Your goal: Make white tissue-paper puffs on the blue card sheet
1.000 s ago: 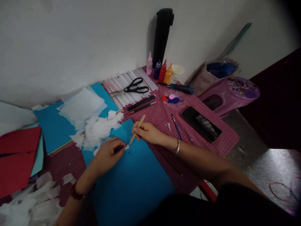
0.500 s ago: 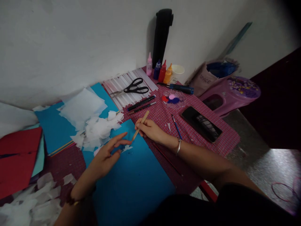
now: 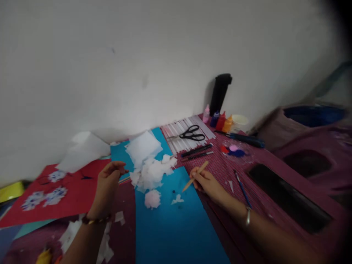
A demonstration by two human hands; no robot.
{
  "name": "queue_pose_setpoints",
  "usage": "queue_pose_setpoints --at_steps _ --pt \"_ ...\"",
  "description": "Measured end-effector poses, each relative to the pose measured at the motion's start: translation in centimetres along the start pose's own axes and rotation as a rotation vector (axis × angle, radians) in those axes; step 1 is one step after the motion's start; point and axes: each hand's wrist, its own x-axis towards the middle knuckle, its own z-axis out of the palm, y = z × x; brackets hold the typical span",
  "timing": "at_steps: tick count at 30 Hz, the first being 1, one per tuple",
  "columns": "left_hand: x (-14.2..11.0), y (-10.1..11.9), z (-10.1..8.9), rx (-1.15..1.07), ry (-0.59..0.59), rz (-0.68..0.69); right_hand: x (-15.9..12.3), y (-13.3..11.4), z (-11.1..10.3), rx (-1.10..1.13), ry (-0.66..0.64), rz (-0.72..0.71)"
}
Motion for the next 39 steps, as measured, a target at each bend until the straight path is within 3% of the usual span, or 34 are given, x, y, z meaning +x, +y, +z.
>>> queue_pose_setpoints --at_steps 3,7,15,18,23,29,32,34,39 --pt "2.6 -1.0 -1.8 0.010 0.120 0.045 0.1 0.2 0.0 -0.025 0.002 0.013" --pt "5.5 -1.5 -3.2 0.107 0.157 0.039 0.1 0.2 0.0 -0.042 -0.013 0.049" --pt "10.9 0.1 -5.1 0.255 0.362 0.098 0.2 0.2 0.1 -0.038 -0.022 0.087" --pt "11.9 0.5 -5.4 0.297 0.367 0.090 0.2 0.1 0.0 -0.014 0.004 0.097" --pt "10.1 0.3 -3.3 0.319 0.124 0.004 0.2 -0.2 -0.4 0.048 0.045 0.100" --pt "4.5 0.1 1.7 0.358 -0.407 -0.083 0.3 0.3 -0.9 0.141 0.047 0.090" --pt "2.6 0.8 3.6 0.462 -0.619 -0.032 0.2 0.1 -0.8 0.139 0.033 0.079" --pt "2.0 1.4 4.3 0.564 -0.628 0.054 0.2 -0.1 -0.8 0.140 0.029 0.082" --pt "2.1 1.9 5.7 0.735 -0.525 0.312 0.2 -0.6 -0.7 0.143 0.027 0.082"
